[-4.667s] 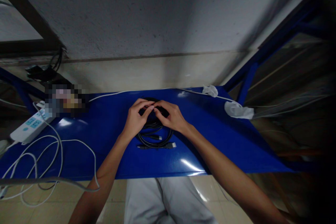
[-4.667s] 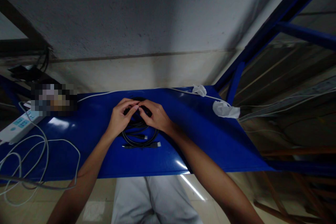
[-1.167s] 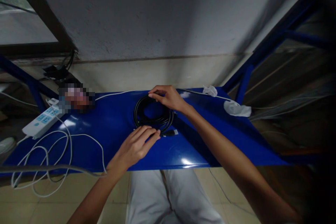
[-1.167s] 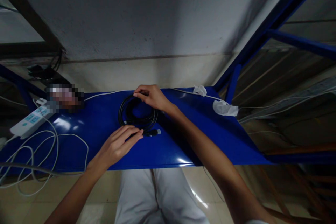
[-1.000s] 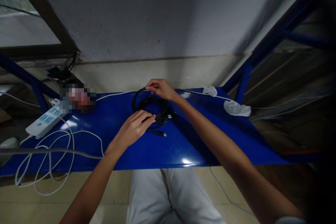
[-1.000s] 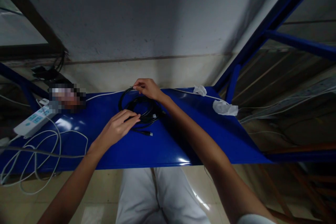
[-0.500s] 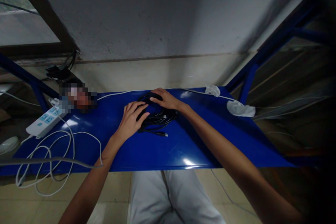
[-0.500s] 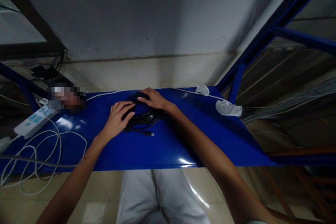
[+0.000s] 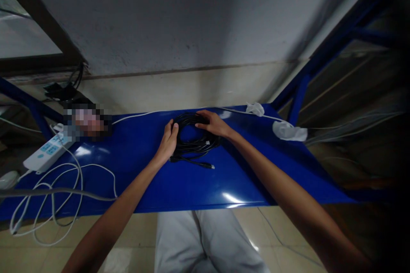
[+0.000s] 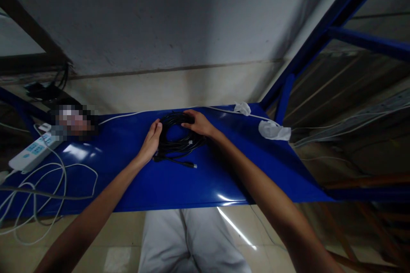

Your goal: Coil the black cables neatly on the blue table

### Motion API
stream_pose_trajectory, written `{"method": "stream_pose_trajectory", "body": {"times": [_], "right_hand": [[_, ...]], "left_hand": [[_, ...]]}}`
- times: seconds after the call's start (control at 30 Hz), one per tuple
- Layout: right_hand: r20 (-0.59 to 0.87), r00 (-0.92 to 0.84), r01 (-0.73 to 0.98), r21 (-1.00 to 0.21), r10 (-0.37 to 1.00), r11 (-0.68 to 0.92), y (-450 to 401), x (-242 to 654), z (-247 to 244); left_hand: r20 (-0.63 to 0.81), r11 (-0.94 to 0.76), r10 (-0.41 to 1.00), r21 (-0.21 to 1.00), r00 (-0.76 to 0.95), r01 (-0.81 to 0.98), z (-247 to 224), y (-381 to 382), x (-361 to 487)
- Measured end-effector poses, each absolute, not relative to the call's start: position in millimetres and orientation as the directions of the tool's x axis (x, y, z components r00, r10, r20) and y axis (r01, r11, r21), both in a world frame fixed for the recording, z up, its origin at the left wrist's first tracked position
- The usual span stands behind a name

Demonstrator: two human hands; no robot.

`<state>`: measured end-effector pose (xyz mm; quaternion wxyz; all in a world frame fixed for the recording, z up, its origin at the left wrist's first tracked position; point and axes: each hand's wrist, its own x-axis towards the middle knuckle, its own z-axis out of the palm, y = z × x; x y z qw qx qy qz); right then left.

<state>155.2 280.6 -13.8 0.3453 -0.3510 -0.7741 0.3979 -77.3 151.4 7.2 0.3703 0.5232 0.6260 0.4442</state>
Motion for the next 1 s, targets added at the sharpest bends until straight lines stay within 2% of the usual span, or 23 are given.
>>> {"method": "stream_pose_trajectory", "body": {"times": [0.3, 0.5, 0.57, 0.63, 0.8, 0.9, 1.0], "right_hand": [[0.234, -0.543, 0.397, -0.774, 0.806, 0.492, 289.3, 261.9, 3.7], [0.174, -0.559, 0.374, -0.82, 0.811, 0.433, 287.9, 286.1, 11.9], [0.189, -0.512, 0.35, -0.845, 0.838, 0.405, 287.9, 280.9, 12.0], [0.239, -0.429, 0.334, -0.854, 0.871, 0.399, 288.4, 275.0, 10.2], [0.318, -0.141, 0.306, -0.887, 0.938, 0.347, 289.6, 273.4, 1.6], [0.287, -0.004, 0.222, -0.934, 0.958, 0.281, 289.6, 276.2, -3.0], [0.234, 0.087, 0.142, -0.965, 0.968, 0.22, 290.2, 276.3, -6.7]], "left_hand": [[0.002, -0.007, 1.0, 0.941, 0.016, 0.338, 2.9, 172.5, 11.8], [0.064, -0.125, 0.974, 0.952, 0.219, 0.279, 4.5, 171.4, -10.6], [0.118, -0.154, 0.979, 0.962, 0.167, 0.226, 5.8, 175.8, -36.5], [0.133, -0.137, 0.991, 0.978, 0.034, 0.156, 7.6, 181.1, -64.8], [0.044, -0.119, 0.936, 0.973, -0.349, -0.197, 19.7, 184.8, -116.9], [-0.029, -0.13, 0.921, 0.916, -0.388, -0.378, 33.3, 180.4, -124.9], [-0.07, -0.105, 0.932, 0.887, -0.356, -0.451, 45.0, 175.7, -120.2]]}}
